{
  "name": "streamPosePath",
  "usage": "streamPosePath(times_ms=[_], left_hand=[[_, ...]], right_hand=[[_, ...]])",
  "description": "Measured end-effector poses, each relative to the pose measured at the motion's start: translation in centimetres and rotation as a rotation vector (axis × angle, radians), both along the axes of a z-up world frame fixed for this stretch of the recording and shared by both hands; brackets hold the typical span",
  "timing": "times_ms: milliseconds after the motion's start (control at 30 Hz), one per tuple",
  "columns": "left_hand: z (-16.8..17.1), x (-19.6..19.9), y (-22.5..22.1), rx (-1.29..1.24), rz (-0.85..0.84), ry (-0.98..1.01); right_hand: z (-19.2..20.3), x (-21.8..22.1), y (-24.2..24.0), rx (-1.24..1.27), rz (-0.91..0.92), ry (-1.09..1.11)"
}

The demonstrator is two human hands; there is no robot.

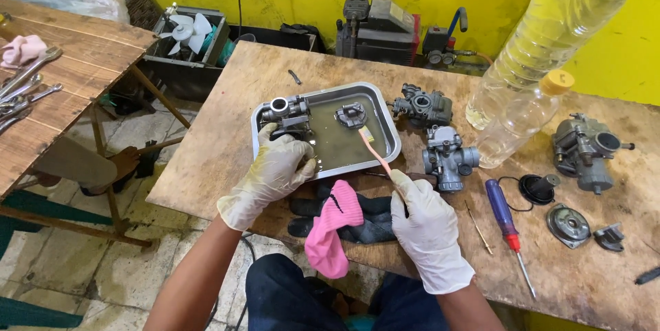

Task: The person scrubs small metal carburetor parts with a toothbrush in a tray of liquid, then wipes them with a pink cloth. The person handles several parts one at a time, dipping and brushing each before wiping and placing them on the table.

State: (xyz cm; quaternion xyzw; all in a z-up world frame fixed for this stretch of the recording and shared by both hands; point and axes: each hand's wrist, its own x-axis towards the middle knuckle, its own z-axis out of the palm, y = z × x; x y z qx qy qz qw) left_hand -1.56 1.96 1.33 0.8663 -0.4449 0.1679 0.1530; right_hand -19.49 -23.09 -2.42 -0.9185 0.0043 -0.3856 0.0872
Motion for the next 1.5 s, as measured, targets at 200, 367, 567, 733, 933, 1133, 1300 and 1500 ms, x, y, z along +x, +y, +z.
streamPosePath(times_ms=[200,367,567,733,933,1133,1300,1500], left_hand=[[0.0,-1.0,0.6,-0.12,-0.01,0.223],[-1.0,-2.2,1.0,-0.182,0.107,0.297],[-1.2,-3.3,1.4,-0.213,0.111,0.305],[0.4,-5.2,1.6,-0.32,0.106,0.417],[-0.1,-5.7,1.4,-0.405,0.061,0.463],[-0.1,-7.1,0.1,-0.448,0.036,0.45],[1.0,-7.9,-1.1,-0.393,-0.082,0.445],[-0.1,-7.5,-1.8,-0.373,-0.115,0.395]], right_hand=[[0.4,0.2,0.6,-0.024,0.008,-0.015],[0.8,1.1,0.9,-0.082,-0.027,-0.019],[2.6,2.6,1.1,-0.156,-0.036,0.038],[2.8,2.8,1.4,-0.116,0.043,0.062],[4.9,2.2,2.2,-0.1,0.072,-0.079],[3.9,2.4,4.2,0.147,0.244,-0.057],[5.6,2.7,6.0,0.579,0.426,0.186],[5.5,2.5,6.2,0.77,0.498,0.112]])
